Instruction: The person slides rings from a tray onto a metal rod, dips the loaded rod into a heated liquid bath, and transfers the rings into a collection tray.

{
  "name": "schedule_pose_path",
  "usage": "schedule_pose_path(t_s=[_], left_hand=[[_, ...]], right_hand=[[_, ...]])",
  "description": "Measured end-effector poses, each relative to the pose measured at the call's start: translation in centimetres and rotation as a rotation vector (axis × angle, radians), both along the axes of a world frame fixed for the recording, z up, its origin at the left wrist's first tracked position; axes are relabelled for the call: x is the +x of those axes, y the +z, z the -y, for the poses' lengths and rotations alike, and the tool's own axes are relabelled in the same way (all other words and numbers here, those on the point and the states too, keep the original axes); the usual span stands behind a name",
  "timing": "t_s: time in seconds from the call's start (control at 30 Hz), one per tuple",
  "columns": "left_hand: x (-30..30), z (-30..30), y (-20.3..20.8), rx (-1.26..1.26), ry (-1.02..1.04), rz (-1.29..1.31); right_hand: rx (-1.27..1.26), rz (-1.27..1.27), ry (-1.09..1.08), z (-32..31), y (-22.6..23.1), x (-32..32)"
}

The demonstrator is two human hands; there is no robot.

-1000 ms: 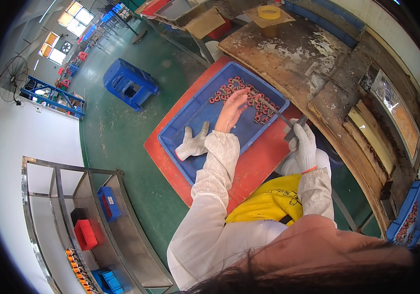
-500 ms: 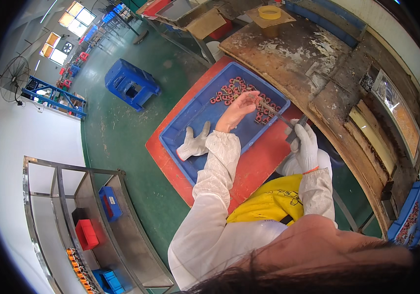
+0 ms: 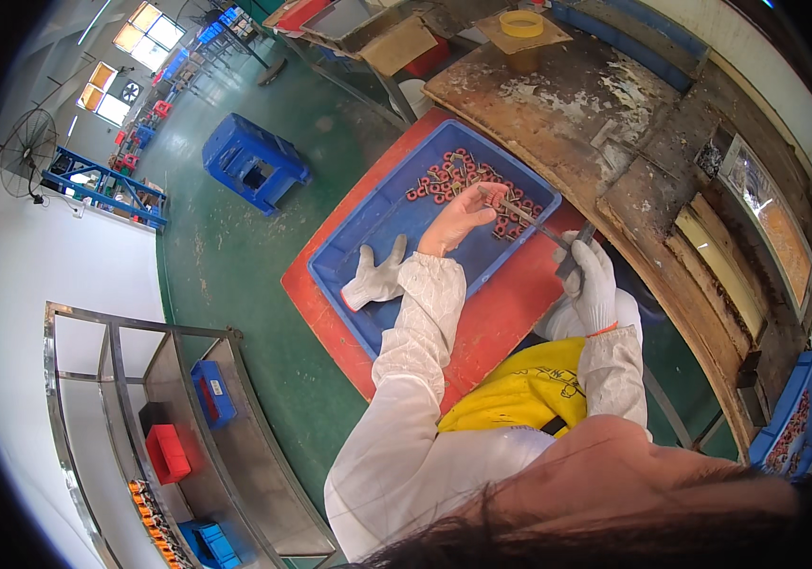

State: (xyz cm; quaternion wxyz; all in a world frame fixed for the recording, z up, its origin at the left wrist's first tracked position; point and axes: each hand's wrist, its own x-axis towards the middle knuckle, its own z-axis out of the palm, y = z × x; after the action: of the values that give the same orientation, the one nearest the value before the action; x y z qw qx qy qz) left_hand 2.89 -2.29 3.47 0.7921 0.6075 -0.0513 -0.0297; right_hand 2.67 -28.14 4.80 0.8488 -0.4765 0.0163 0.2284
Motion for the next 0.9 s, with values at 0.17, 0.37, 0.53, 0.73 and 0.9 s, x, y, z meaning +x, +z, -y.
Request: schedule_pose_path(t_s=[0.17, 0.37, 0.53, 0.73, 0.9], left_hand=[[0.1, -0.6, -0.5, -0.005, -0.020, -0.037], [0.2, -0.8, -1.0, -0.015, -0.026, -0.042], [0.1, -0.1, -0.2, 0.011, -0.007, -0.018], [0.2, -0.8, -1.1, -0.030, -0.016, -0.034], [0.4, -1.0, -1.6, -0.061, -0.031, 0.001]], right_hand=[[0.002, 0.004, -0.007, -0.1, 0.3, -0.1], [0.017, -0.014, 0.005, 0.0, 0.3, -0.1], [0.020, -0.010, 0.002, 0.2, 0.3, 0.0], [0.042, -0.014, 0.005, 0.1, 0.1, 0.0], [0.040, -0.010, 0.011, 0.0, 0.1, 0.0]])
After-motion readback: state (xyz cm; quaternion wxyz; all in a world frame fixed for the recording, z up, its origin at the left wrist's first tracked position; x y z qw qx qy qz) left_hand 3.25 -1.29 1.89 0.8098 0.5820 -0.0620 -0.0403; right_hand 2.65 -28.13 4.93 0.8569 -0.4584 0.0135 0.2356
